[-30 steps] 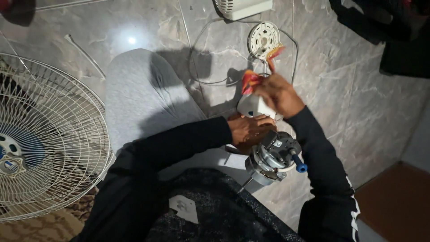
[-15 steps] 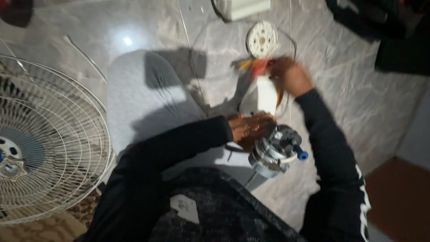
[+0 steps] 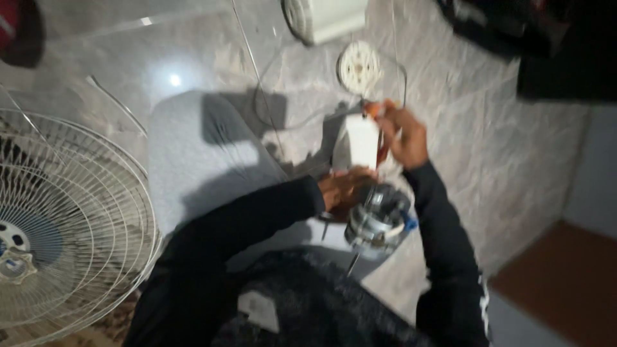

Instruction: The person sits on the floor servicing a stand fan. They use a screwdriver to unscrew the motor housing, pull the white plastic casing off the motor, set the housing and grille parts aside, and wipe the exposed motor with a cloth.

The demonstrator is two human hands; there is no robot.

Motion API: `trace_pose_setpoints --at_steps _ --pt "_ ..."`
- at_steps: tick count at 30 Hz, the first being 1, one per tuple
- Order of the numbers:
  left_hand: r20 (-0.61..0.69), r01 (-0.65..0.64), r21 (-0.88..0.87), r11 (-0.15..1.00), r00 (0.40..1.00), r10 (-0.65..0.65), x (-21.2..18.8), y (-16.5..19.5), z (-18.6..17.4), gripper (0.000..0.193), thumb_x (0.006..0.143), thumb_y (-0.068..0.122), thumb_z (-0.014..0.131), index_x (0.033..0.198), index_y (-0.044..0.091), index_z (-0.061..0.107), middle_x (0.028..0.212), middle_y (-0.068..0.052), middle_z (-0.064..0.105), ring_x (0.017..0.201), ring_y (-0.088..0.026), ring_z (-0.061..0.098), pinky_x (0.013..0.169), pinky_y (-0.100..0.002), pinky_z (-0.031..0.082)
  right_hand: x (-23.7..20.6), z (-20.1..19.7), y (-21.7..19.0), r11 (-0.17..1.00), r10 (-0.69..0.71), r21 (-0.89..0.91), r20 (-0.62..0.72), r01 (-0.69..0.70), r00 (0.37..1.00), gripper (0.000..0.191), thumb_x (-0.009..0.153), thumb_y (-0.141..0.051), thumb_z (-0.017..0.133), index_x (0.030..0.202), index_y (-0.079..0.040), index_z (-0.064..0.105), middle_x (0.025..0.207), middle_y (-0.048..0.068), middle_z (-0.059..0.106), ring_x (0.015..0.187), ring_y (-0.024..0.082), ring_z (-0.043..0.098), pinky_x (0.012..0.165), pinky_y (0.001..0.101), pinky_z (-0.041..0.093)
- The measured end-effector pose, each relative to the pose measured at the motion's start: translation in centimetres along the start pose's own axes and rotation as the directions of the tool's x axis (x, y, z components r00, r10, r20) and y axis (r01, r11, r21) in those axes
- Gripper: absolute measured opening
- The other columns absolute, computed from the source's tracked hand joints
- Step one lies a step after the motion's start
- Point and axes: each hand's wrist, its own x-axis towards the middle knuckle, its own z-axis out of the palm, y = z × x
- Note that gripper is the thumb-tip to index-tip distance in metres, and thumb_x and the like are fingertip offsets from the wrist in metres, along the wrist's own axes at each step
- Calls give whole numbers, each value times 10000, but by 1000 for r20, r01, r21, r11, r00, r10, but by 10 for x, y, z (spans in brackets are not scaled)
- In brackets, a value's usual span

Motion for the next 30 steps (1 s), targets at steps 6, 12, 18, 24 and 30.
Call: trace_pose_setpoints --at_steps 6,12,18,24,30 --pt "10 184 -484 856 979 -206 -4 -2 2 674 765 167 733 1374 68 462 1384 -142 443 1350 -349 433 1142 -440 395 -2 -7 3 999 40 3 8 -40 999 92 978 -90 712 959 -7 746 942 136 717 854 278 689 808 356 539" --pt "9 44 -52 998 999 -43 -5 -16 6 648 721 230 731 1301 53 503 1338 -167 475 1316 -361 437 1128 -460 399 7 9 15 992 121 -31 -84 -124 989 75 975 -75 705 992 -18 751 955 142 708 836 304 690 775 360 534" --pt "40 49 -30 998 998 -47 -8 -15 -4 598 732 223 729 1272 61 530 1299 -151 509 1277 -348 472 1105 -455 415 10 16 8 997 -81 18 1 81 997 69 959 -47 686 935 -33 750 925 135 698 882 314 692 788 387 547" --pt "77 94 -63 994 993 -89 -11 -10 -9 547 742 215 726 1243 69 558 1260 -135 543 1238 -335 507 1083 -449 432 -4 31 8 991 -1 132 -96 14 995 53 945 -57 709 955 -34 755 963 141 718 946 309 708 927 447 523" --pt "80 107 6 994 991 -107 -24 -13 -12 498 753 208 723 1213 78 586 1221 -119 578 1199 -321 542 1060 -444 448 -36 40 12 946 285 168 -29 -277 958 81 949 -86 701 905 -25 730 868 130 707 827 298 695 789 389 563"
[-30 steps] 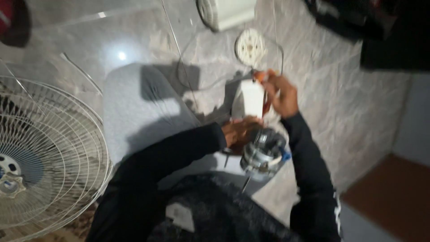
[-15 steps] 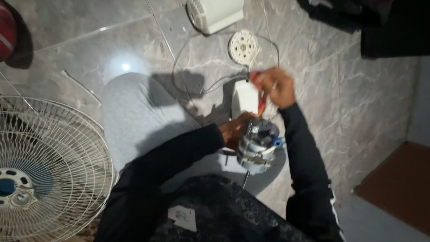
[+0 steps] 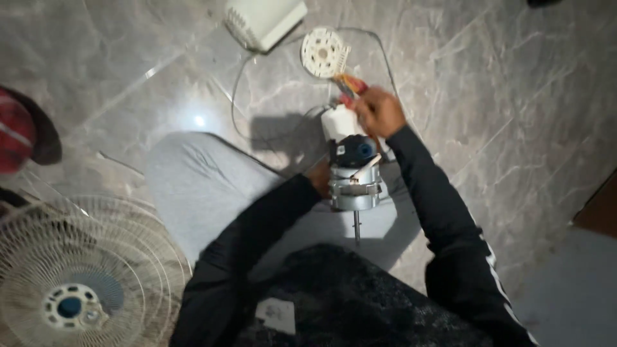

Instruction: The person sits on the floor servicing a stand fan. They use a screwdriver to unscrew the motor housing, pull the white plastic casing off the motor, set the housing and grille parts aside, and wipe the exposed motor with a cloth.

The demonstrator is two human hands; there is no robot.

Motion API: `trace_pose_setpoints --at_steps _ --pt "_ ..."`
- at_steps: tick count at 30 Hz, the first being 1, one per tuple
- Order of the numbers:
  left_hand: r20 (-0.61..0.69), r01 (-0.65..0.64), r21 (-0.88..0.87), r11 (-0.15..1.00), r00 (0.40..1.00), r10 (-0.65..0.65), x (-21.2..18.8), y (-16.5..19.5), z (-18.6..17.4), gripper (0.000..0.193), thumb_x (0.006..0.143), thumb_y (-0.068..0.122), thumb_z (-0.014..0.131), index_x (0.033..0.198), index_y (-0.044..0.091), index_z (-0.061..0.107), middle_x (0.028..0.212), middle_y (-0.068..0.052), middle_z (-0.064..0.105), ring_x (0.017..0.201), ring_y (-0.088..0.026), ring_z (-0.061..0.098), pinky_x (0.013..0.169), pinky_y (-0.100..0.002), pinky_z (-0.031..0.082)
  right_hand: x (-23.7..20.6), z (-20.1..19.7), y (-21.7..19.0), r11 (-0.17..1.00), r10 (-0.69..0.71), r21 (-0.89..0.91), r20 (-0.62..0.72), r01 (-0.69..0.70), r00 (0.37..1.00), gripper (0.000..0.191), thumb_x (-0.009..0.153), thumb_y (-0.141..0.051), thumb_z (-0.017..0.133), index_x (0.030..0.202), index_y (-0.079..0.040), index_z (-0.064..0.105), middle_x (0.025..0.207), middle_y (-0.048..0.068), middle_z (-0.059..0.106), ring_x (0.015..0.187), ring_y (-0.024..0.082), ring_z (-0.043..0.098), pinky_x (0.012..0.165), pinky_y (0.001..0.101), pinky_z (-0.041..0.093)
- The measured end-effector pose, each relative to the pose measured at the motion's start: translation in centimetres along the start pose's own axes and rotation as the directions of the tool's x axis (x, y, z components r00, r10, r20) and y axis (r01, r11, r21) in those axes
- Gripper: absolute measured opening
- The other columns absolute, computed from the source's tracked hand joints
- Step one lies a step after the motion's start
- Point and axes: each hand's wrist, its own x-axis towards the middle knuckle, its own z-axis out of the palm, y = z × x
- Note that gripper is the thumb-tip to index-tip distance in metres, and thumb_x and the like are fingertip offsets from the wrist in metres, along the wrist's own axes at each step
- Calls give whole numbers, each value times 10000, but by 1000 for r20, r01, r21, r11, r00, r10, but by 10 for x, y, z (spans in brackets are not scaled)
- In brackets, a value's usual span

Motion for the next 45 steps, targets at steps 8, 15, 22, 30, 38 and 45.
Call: trace_pose_setpoints --at_steps 8,15,22,30,38,45 --pt "-71 50 86 995 997 -44 8 2 -8 433 767 198 720 1174 89 624 1169 -97 623 1147 -303 589 1030 -436 470 -28 -4 16 985 -44 -172 -152 17 987 84 922 -89 737 950 -18 769 888 145 708 812 264 673 761 350 530" --pt "-251 174 150 973 959 -132 37 14 -20 377 780 190 717 1140 98 656 1123 -78 663 1102 -288 630 1003 -430 490 -58 -4 -43 939 111 345 -281 -8 953 84 1009 -52 672 1023 20 713 991 82 681 846 143 646 762 268 510" --pt "-458 324 126 938 857 -234 49 30 -34 324 792 182 714 1106 108 689 1078 -60 703 1056 -272 671 977 -423 509 -43 -3 -68 859 -132 436 -317 268 939 86 1055 -50 654 1072 34 651 1084 66 643 960 125 602 873 256 499" --pt "-528 409 263 874 819 -224 59 35 -47 254 851 231 766 1075 131 699 1060 -67 726 1068 -286 672 1007 -433 504 -21 39 -7 984 151 136 -265 -118 952 116 1014 -90 661 1063 9 698 856 96 705 772 165 671 724 302 542" --pt "-613 475 284 833 758 -223 59 31 -40 394 756 281 768 1106 115 699 1138 -103 710 1147 -346 631 1073 -476 453 -56 60 -13 969 -211 -139 -17 207 977 670 718 -156 802 1332 5 586 1389 261 572 1301 425 520 1105 484 410" --pt "-641 547 411 729 742 -195 47 16 -22 518 835 328 765 1277 74 671 1303 -142 663 1253 -376 584 1135 -502 399 -40 138 -22 993 -114 -32 -104 111 988 721 677 -182 824 1319 22 567 1365 250 548 1260 406 496 1066 458 389"
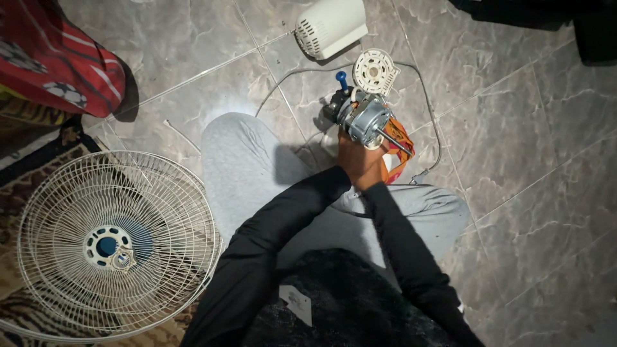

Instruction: The person sits on the floor servicing a stand fan. They use a screwdriver to unscrew the motor housing, pull the white plastic casing off the motor, set the housing and grille parts aside, and wipe the exposed motor with a cloth.

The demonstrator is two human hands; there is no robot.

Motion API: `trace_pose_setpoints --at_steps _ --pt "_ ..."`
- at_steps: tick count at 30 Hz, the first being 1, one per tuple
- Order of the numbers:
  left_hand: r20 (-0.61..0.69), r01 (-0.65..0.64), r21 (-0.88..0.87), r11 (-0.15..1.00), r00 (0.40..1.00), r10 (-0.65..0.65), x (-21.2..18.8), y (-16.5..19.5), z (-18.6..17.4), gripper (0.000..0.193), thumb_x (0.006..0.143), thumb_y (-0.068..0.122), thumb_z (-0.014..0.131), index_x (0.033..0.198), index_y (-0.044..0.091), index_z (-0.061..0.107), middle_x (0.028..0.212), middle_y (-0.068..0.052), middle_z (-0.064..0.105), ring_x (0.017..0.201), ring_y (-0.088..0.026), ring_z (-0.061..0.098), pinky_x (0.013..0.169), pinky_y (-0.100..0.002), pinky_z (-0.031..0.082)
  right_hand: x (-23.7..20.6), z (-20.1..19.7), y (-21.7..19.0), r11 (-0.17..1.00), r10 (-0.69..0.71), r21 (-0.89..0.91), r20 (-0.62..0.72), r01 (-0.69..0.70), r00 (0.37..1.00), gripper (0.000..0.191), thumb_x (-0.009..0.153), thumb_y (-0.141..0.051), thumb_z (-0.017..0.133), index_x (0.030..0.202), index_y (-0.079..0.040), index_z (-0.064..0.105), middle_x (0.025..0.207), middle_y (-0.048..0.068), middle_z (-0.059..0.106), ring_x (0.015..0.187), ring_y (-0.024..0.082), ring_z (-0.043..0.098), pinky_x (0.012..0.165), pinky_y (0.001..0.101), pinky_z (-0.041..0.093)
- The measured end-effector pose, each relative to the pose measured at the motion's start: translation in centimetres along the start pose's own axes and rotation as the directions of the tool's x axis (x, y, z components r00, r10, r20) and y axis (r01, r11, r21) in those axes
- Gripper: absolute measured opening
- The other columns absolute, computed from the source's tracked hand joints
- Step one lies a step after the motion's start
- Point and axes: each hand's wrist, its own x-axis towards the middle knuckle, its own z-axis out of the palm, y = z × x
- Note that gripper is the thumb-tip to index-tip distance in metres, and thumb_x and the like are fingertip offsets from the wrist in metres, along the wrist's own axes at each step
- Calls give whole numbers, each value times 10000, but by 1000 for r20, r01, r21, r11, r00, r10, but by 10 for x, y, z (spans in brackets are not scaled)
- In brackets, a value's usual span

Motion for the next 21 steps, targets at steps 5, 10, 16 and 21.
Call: trace_pose_setpoints --at_steps 5,10,16,21 --pt "-98 -3 -18 1000 995 1 -8 22 -5 372 798 363 806 1112 184 717 1285 -112 661 1236 -371 577 1112 -488 418 11 14 12 995 63 76 -39 -60 997 646 726 -169 808 1302 13 579 1311 212 579 1204 355 534 1023 437 430" --pt "-140 -177 112 978 971 192 28 75 -22 573 754 406 879 1128 26 670 1133 -222 572 1087 -437 547 968 -535 421 14 -6 19 955 109 286 -102 -76 989 571 775 -155 791 1285 3 591 1257 174 611 1148 304 571 980 416 471" --pt "351 159 -373 914 936 -20 68 157 -85 828 756 321 799 1419 -47 466 1404 -283 464 1145 -337 586 912 -418 582 6 -59 26 763 199 646 -245 7 949 480 833 -139 772 1264 -8 606 1193 129 648 1081 242 617 928 391 521" --pt "71 -226 -287 931 964 256 85 212 -117 510 922 120 823 1372 23 605 1312 -165 621 1163 -265 687 955 -331 606 -9 -109 -4 598 170 791 -283 130 944 418 862 -101 758 1247 -15 620 1119 101 677 1004 200 656 867 361 559"
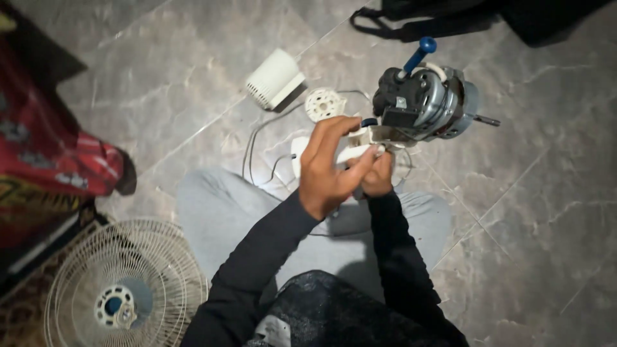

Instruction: The person sits on the floor servicing a stand fan. They use a screwdriver to unscrew the motor housing, pull the white plastic casing off the motor, set the housing and grille parts aside, and wipe the exposed motor with a cloth.

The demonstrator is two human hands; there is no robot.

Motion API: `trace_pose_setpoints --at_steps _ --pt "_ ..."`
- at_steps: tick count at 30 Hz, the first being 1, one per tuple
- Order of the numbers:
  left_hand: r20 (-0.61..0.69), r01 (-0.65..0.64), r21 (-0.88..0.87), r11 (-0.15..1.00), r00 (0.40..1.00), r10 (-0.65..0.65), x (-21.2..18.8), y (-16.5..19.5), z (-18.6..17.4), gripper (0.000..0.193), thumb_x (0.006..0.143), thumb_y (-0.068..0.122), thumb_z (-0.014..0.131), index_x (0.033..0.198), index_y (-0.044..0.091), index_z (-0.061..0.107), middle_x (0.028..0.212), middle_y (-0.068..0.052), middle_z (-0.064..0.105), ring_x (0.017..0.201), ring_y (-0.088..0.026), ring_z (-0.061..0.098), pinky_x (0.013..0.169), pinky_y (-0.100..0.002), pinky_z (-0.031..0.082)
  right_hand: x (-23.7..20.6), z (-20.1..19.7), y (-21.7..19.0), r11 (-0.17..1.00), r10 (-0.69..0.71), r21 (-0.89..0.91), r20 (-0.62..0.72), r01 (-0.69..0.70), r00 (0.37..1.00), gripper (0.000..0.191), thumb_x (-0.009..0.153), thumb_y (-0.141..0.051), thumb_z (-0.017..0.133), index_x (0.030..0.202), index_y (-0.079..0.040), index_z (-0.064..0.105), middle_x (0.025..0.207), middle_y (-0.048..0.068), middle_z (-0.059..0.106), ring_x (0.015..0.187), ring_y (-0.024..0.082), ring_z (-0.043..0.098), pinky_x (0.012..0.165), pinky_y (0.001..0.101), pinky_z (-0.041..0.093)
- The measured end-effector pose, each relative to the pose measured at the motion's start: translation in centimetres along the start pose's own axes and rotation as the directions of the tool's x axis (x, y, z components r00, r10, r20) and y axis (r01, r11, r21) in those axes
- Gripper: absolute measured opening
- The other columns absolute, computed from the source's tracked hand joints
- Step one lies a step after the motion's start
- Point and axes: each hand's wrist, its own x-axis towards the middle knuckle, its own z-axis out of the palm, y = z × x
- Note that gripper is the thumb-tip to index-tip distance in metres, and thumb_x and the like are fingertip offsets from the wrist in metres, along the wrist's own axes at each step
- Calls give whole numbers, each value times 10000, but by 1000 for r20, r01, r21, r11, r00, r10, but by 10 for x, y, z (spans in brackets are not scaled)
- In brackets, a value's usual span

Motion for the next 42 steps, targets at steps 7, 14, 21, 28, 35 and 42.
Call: trace_pose_setpoints --at_steps 7,14,21,28,35,42 --pt "115 -540 251 803 841 529 16 30 8 375 904 21 887 1222 21 687 1244 -108 669 981 -247 684 765 -287 572 -20 7 -43 864 -359 -369 28 343 933 551 963 -159 702 1444 13 496 1361 138 636 1244 248 653 1035 373 532" --pt "37 -249 -55 967 967 251 5 45 13 392 838 31 906 1181 10 717 1088 -117 635 843 -168 659 705 -278 546 -28 -3 -12 977 -194 -92 -4 193 981 506 990 -216 710 1417 -35 507 1335 96 629 1203 221 659 977 367 575" --pt "62 -270 -159 950 957 282 -5 52 6 385 826 8 890 1142 4 670 1131 -116 663 997 -228 721 894 -324 592 -25 -5 -37 989 -143 45 84 140 986 606 946 -316 753 1417 -21 511 1350 121 572 1206 222 588 991 369 522" --pt "281 129 -505 853 960 21 -29 47 10 427 911 -13 836 1265 -4 597 1141 -98 679 1007 -137 709 845 -244 606 -23 5 -93 900 104 400 184 -171 977 599 955 -296 712 1445 -18 509 1373 142 574 1223 234 584 1043 384 494" --pt "194 10 -463 886 977 90 -32 31 -2 584 864 69 879 1333 27 534 1300 -94 562 1117 -139 640 986 -292 577 -30 5 -99 985 -151 101 132 138 980 580 925 -172 732 1437 0 522 1390 140 603 1280 252 585 1120 396 480" --pt "263 280 -373 885 946 -189 -14 -30 -59 475 998 118 685 1416 7 491 1503 -148 518 1413 -257 547 1151 -404 496 -40 -41 -70 700 -336 -672 -13 241 942 558 917 -137 790 1397 13 547 1376 157 616 1246 274 635 1109 409 513"
